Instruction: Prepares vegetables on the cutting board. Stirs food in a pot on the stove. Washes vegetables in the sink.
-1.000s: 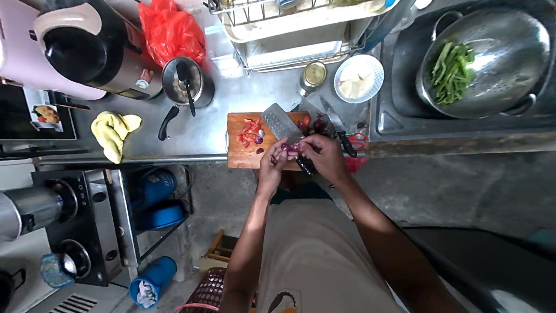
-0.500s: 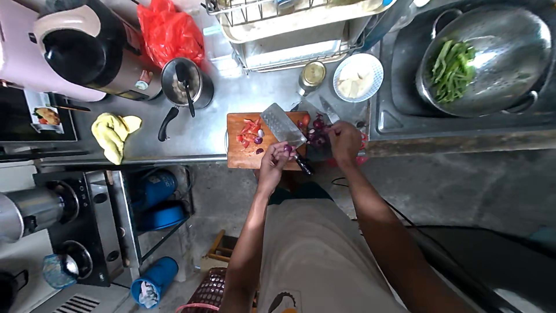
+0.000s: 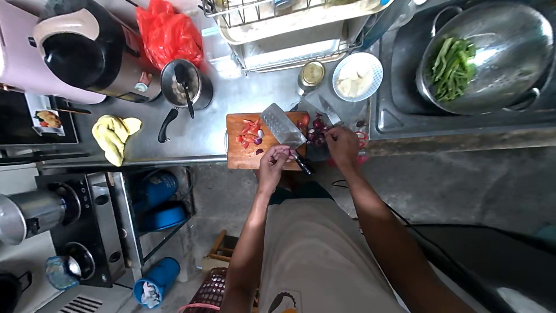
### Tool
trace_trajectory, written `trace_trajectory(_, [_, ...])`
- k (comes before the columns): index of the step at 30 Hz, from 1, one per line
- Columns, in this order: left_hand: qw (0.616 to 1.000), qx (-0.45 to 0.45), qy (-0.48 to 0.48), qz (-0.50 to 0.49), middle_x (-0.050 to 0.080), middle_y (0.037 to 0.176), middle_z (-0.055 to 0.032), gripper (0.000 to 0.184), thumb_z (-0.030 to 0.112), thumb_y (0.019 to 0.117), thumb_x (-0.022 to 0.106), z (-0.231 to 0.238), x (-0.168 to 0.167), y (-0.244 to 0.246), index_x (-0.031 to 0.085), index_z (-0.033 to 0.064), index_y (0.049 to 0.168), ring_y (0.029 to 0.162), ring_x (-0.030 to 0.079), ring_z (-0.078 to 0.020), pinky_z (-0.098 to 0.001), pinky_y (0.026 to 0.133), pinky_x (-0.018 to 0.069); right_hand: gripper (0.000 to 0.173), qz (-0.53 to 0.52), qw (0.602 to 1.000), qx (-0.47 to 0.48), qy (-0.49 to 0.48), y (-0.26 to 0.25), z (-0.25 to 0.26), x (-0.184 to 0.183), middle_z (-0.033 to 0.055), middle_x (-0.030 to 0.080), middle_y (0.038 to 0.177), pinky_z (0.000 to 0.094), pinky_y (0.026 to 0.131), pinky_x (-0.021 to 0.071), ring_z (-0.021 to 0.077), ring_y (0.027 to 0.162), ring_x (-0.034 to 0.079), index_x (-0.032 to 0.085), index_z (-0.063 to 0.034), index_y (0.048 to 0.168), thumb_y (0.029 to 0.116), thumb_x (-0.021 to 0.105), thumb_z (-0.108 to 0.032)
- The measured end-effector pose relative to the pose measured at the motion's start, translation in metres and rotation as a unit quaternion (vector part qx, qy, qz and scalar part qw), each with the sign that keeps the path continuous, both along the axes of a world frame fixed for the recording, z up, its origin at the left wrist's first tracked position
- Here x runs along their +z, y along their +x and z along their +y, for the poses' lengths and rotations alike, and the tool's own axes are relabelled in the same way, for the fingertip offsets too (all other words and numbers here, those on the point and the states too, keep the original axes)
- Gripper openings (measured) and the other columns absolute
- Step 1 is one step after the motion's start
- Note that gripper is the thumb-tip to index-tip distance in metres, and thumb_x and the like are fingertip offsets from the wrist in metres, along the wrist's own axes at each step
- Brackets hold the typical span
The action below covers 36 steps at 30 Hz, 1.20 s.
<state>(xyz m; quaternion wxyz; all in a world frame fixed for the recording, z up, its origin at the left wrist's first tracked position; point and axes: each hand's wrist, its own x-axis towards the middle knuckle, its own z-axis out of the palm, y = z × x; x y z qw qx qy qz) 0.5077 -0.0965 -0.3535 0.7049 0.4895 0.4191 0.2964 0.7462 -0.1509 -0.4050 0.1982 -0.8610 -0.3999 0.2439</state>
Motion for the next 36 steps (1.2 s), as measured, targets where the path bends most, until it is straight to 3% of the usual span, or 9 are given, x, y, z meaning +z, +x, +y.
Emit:
trace_trajectory(7, [0.999, 0.01, -0.01, 0.046, 0.073, 0.109, -0.0114, 0.032, 0.021, 0.1112, 0.043, 0.0, -0.007, 0.002, 0.067, 0.0044, 0.126, 0.087, 0.071, -0.0176, -0.0342, 0.079, 0.0604, 0.03, -0.005, 1.0, -0.002, 0.008, -0.002, -0.002, -0.001, 0.0212, 0.069, 0.105, 0.0636, 0.083, 0.0526, 0.0415, 0.097, 0.067, 0.072, -0.0035, 0.109, 0.1062, 0.055, -0.028])
trace_trajectory(9, [0.998, -0.004, -0.027, 0.05, 0.073, 0.117, -0.0109, 0.038, 0.024, 0.1126, 0.038, 0.0, -0.007, 0.002, 0.062, 0.0069, 0.136, 0.093, 0.072, -0.0175, -0.0344, 0.084, 0.0597, 0.024, 0.004, 1.0, 0.004, 0.006, -0.001, -0.003, 0.0, 0.0215, 0.07, 0.111, 0.0639, 0.087, 0.0532, 0.0416, 0.101, 0.068, 0.071, -0.0044, 0.116, 0.1047, 0.057, -0.02])
trace_trajectory(12, [0.998, -0.017, -0.043, 0.044, 0.07, 0.126, -0.0136, 0.037, 0.012, 0.1085, 0.049, 0.001, -0.006, 0.003, 0.056, 0.0053, 0.144, 0.108, 0.071, -0.0211, -0.039, 0.098, 0.0576, 0.026, 0.011, 1.0, 0.016, 0.017, -0.001, -0.002, 0.002, 0.0203, 0.072, 0.105, 0.0634, 0.087, 0.053, 0.0407, 0.098, 0.069, 0.072, -0.0042, 0.111, 0.1065, 0.056, -0.023])
trace_trajectory(15, [0.996, -0.032, -0.003, 0.082, 0.071, 0.122, -0.0129, 0.036, 0.008, 0.1054, 0.055, -0.001, -0.012, 0.004, 0.059, 0.0043, 0.141, 0.103, 0.072, -0.0196, -0.0383, 0.095, 0.0597, 0.043, 0.036, 0.999, 0.027, 0.029, -0.005, -0.002, 0.005, 0.0205, 0.07, 0.092, 0.0632, 0.077, 0.0536, 0.0393, 0.086, 0.069, 0.071, -0.0013, 0.102, 0.1092, 0.048, -0.037])
trace_trajectory(20, [0.988, -0.058, 0.027, 0.141, 0.074, 0.107, -0.0099, 0.028, 0.01, 0.1026, 0.062, -0.005, -0.014, 0.017, 0.066, 0.0056, 0.13, 0.09, 0.074, -0.0171, -0.0375, 0.085, 0.0632, 0.032, 0.252, 0.96, 0.063, 0.107, -0.034, -0.005, 0.031, 0.0102, 0.072, 0.099, 0.0448, 0.067, 0.0608, 0.0224, 0.075, 0.069, 0.071, -0.0111, 0.119, 0.1029, 0.063, -0.037])
trace_trajectory(23, [0.988, -0.059, 0.03, 0.14, 0.073, 0.098, -0.0109, 0.019, 0.01, 0.1016, 0.063, -0.01, -0.019, 0.027, 0.065, 0.0011, 0.118, 0.084, 0.072, -0.0178, -0.0384, 0.081, 0.063, 0.021, 0.31, 0.941, 0.062, 0.122, -0.051, -0.002, 0.027, 0.0045, 0.074, 0.096, 0.0367, 0.069, 0.0618, 0.0148, 0.076, 0.07, 0.073, -0.0115, 0.11, 0.098, 0.072, -0.029])
trace_trajectory(26, [0.989, -0.052, 0.025, 0.136, 0.073, 0.098, -0.0104, 0.018, 0.011, 0.1013, 0.064, -0.012, -0.025, 0.024, 0.066, 0.0014, 0.117, 0.084, 0.072, -0.0175, -0.0378, 0.08, 0.0625, 0.026, 0.321, 0.94, 0.028, 0.114, -0.052, -0.002, 0.019, 0.0059, 0.072, 0.085, 0.0351, 0.066, 0.0615, 0.0152, 0.068, 0.069, 0.072, -0.0067, 0.103, 0.1027, 0.065, -0.032])
trace_trajectory(30, [0.957, -0.029, 0.114, 0.264, 0.073, 0.103, -0.0073, 0.022, 0.022, 0.1036, 0.062, -0.008, -0.044, -0.003, 0.068, 0.0077, 0.119, 0.09, 0.072, -0.0173, -0.0415, 0.083, 0.0616, 0.031, 0.261, 0.964, -0.012, 0.045, -0.039, -0.008, 0.011, 0.0106, 0.073, 0.094, 0.0451, 0.072, 0.0612, 0.0226, 0.075, 0.07, 0.07, -0.0055, 0.11, 0.1054, 0.06, -0.035])
trace_trajectory(36, [0.872, 0.041, 0.244, 0.423, 0.065, 0.128, -0.0129, 0.027, 0.024, 0.107, 0.053, 0.014, -0.082, -0.059, 0.069, 0.0082, 0.122, 0.122, 0.062, -0.0279, -0.0479, 0.105, 0.0512, 0.022, 0.161, 0.986, -0.048, 0.012, -0.021, -0.02, 0.004, 0.0133, 0.071, 0.102, 0.0513, 0.077, 0.0596, 0.0272, 0.082, 0.07, 0.07, -0.0083, 0.116, 0.105, 0.061, -0.026])
